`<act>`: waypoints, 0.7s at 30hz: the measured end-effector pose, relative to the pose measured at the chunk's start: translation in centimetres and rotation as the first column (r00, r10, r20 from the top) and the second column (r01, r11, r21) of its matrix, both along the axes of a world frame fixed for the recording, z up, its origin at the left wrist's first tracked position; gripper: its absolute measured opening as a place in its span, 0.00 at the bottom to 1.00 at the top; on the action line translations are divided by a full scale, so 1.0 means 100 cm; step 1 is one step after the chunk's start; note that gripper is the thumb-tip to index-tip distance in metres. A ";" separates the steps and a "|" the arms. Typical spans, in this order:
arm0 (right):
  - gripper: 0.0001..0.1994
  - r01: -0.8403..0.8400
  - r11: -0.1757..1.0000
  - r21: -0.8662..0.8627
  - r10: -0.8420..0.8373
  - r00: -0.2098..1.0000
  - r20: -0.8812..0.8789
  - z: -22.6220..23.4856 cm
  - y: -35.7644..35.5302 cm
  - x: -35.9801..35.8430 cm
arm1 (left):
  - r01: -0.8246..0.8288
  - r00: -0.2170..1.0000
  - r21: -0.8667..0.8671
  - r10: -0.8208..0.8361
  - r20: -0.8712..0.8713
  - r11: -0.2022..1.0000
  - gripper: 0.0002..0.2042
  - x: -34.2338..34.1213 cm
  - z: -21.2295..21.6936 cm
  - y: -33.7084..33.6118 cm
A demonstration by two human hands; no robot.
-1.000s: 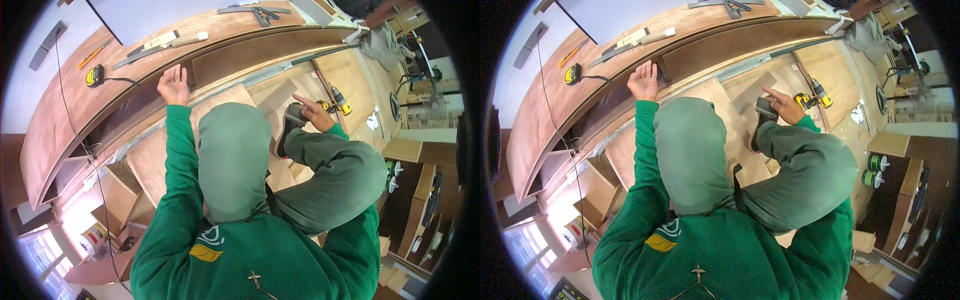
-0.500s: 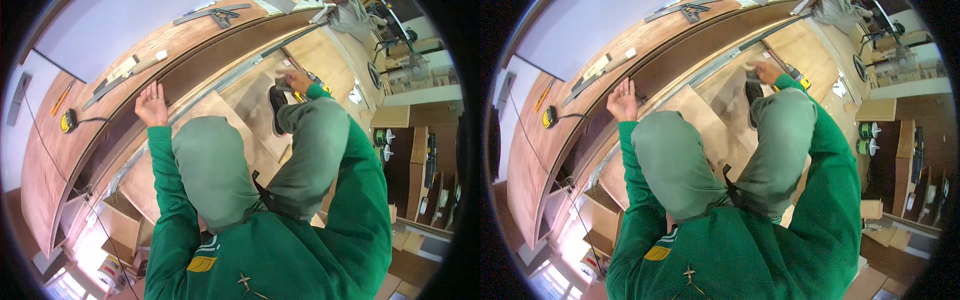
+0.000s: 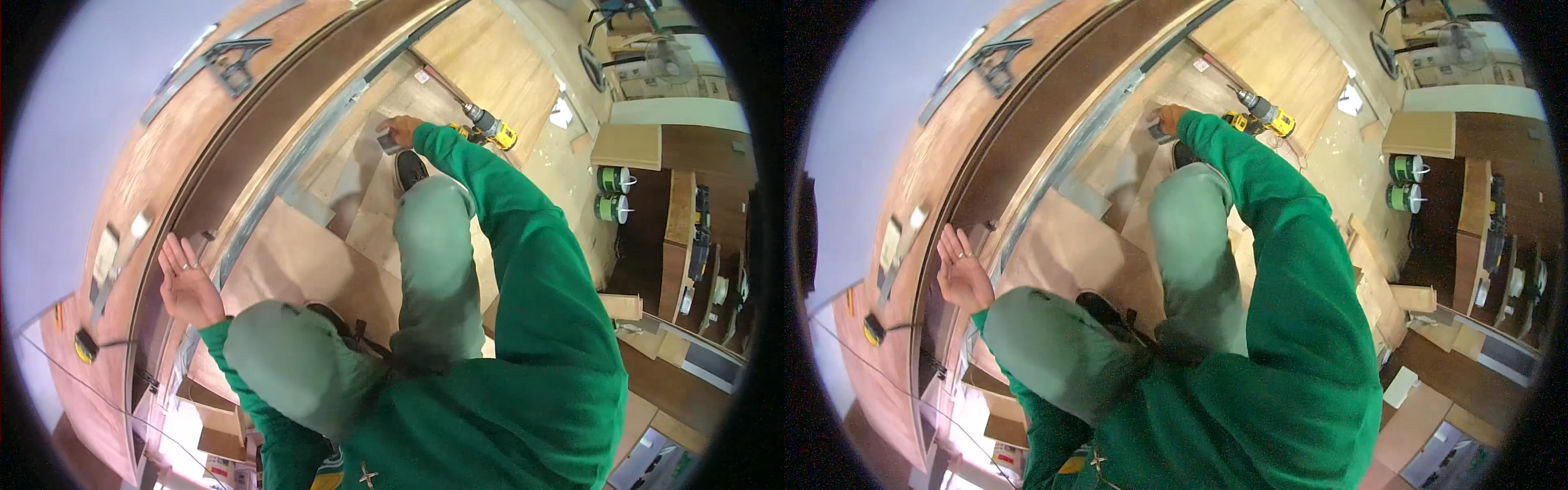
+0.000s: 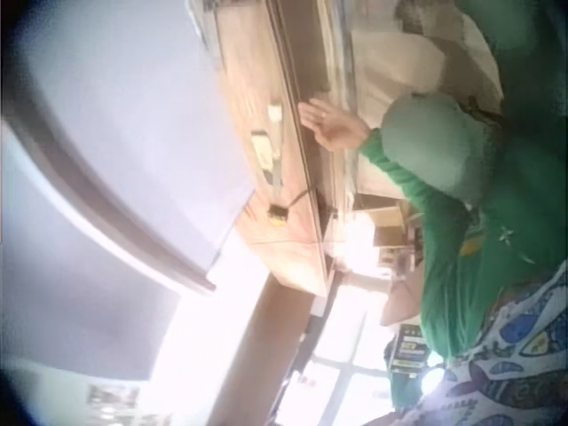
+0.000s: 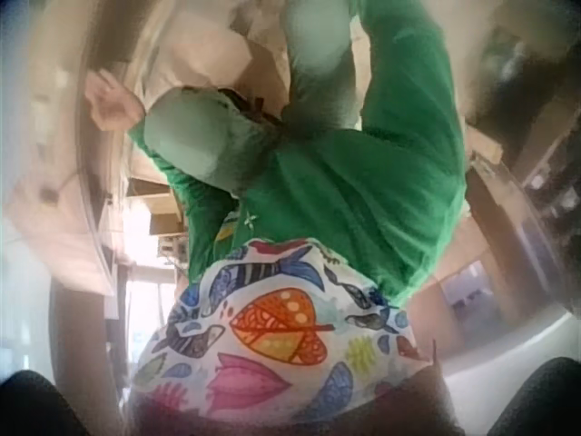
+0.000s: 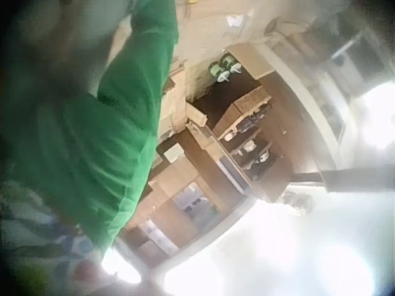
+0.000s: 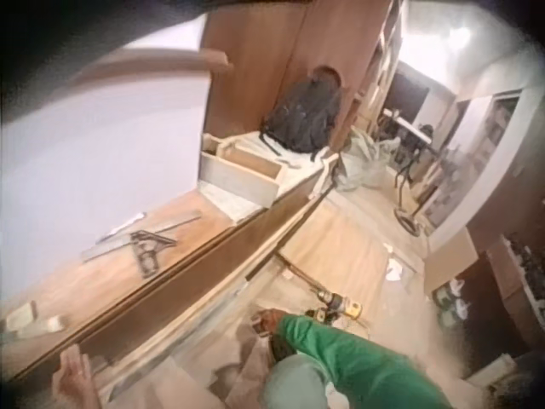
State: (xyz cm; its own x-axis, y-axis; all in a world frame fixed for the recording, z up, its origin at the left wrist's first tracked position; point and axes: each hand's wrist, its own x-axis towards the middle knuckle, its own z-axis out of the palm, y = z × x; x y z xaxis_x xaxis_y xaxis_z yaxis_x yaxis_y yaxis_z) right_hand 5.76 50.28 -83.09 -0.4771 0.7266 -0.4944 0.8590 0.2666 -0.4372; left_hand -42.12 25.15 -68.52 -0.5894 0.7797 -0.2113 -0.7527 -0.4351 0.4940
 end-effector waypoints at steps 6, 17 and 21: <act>0.23 -0.122 0.903 -0.411 -0.141 0.821 -0.554 -0.081 -0.016 0.047 | 0.095 0.995 -0.021 -0.095 0.000 0.995 0.29 0.043 0.004 0.050; 0.33 0.226 0.759 0.611 -0.212 0.973 -0.096 0.089 0.015 0.131 | 0.105 0.990 -0.242 -0.125 -0.069 0.964 0.28 0.060 0.008 0.089; 0.42 0.358 0.875 0.326 -0.422 0.894 0.151 0.074 0.002 0.223 | 0.105 0.994 -0.282 -0.109 0.001 0.954 0.26 0.063 0.011 0.099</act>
State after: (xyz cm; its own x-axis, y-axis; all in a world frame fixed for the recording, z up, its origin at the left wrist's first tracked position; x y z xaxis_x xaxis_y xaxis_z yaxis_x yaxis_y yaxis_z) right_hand 28.09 50.51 -75.67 -0.0331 0.9544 -0.2966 0.9812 -0.0255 -0.1914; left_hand -35.85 35.04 -67.37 -0.5102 0.7485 -0.4235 -0.7793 -0.1941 0.5959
